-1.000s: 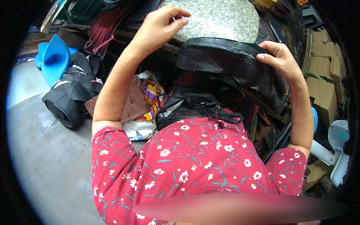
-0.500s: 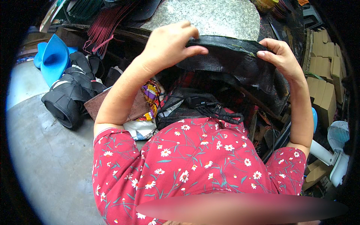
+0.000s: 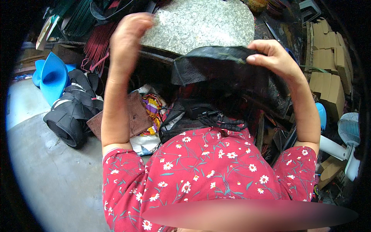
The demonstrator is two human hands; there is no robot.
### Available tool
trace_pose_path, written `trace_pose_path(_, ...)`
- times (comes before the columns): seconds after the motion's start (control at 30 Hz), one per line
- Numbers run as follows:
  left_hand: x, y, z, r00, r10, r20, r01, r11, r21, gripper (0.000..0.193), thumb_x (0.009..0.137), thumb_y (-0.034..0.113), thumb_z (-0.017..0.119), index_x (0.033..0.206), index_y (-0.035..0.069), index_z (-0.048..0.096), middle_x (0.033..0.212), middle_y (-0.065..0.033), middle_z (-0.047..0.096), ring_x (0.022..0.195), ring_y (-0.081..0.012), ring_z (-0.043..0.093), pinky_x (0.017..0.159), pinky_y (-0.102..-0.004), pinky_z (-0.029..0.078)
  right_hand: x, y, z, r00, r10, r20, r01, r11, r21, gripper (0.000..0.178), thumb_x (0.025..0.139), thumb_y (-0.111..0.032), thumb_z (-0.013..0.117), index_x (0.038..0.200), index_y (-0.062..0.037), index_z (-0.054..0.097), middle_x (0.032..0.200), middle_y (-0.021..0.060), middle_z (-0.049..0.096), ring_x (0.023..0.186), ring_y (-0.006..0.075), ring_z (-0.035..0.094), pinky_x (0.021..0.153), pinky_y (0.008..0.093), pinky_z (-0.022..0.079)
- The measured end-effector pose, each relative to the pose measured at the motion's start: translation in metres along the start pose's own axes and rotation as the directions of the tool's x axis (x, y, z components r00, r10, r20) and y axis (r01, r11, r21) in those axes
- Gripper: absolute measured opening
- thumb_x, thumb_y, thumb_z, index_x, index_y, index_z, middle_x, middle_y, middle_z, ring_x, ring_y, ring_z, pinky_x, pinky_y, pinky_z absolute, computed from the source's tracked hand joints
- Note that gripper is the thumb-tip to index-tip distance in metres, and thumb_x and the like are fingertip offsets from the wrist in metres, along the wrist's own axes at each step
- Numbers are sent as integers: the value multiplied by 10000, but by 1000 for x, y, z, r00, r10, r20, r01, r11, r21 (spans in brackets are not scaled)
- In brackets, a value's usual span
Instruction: The person uses a hammer to tap and shape the heel area of a black shoe on a workbench. They repeatedly reposition the shoe and inspect the heel with their hands between hammering.
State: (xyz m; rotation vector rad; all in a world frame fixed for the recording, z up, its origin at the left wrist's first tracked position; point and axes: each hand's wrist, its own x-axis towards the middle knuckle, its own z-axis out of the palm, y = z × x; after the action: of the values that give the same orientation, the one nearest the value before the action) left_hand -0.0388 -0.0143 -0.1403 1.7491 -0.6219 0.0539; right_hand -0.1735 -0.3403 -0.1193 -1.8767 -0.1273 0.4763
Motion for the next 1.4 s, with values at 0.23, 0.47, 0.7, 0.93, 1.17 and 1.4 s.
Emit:
trace_pose_path(0.23,-14,32,45,423,-66,904,298,952,-69,375,878,317,733,1029,-22,677,794,-48,657,804,-80,566,751,-281,487,-20,-32,9,933,-24,358,-67,969,239,444,803,-143,805,1167,51,641,1029,29,690,953,79,610,891,261,494)
trace_pose_path(0.47,19,1,73,683,-176,709,-81,946,313,318,824,221,718,1038,-9,668,844,-111,693,770,-178,642,752,-325,514,30,12,1,990,-33,-139,-52,824,-565,293,839,-202,732,1030,9,665,849,48,672,804,130,626,756,301,503)
trace_pose_path(0.7,5,-18,81,762,126,635,-474,777,414,269,823,264,697,1026,94,647,990,-110,659,963,-323,649,819,-441,522,32,39,0,954,-226,-197,52,772,-633,341,793,-252,755,1053,-41,690,982,116,684,942,260,665,848,366,503)
trace_pose_path(0.93,3,-29,81,754,240,611,-494,820,288,250,831,197,682,1073,139,667,969,-76,663,917,-310,661,778,-424,534,25,49,-2,962,-173,-214,94,937,-336,344,798,-117,732,1121,-9,682,959,108,712,900,171,664,856,323,505)
trace_pose_path(1.17,-4,-29,82,632,372,680,-675,695,247,341,792,22,661,1108,147,685,846,-82,596,801,-307,649,673,-381,530,5,54,4,787,-614,58,353,372,-858,292,828,-106,642,1105,-163,716,934,31,636,903,215,630,798,341,460)
trace_pose_path(1.4,-5,-29,87,656,404,638,-683,677,273,318,800,85,637,1096,196,673,867,-59,594,792,-291,652,653,-400,539,8,64,10,749,-660,54,300,265,-916,318,801,-100,608,1092,-178,710,924,31,627,868,218,622,791,353,467)
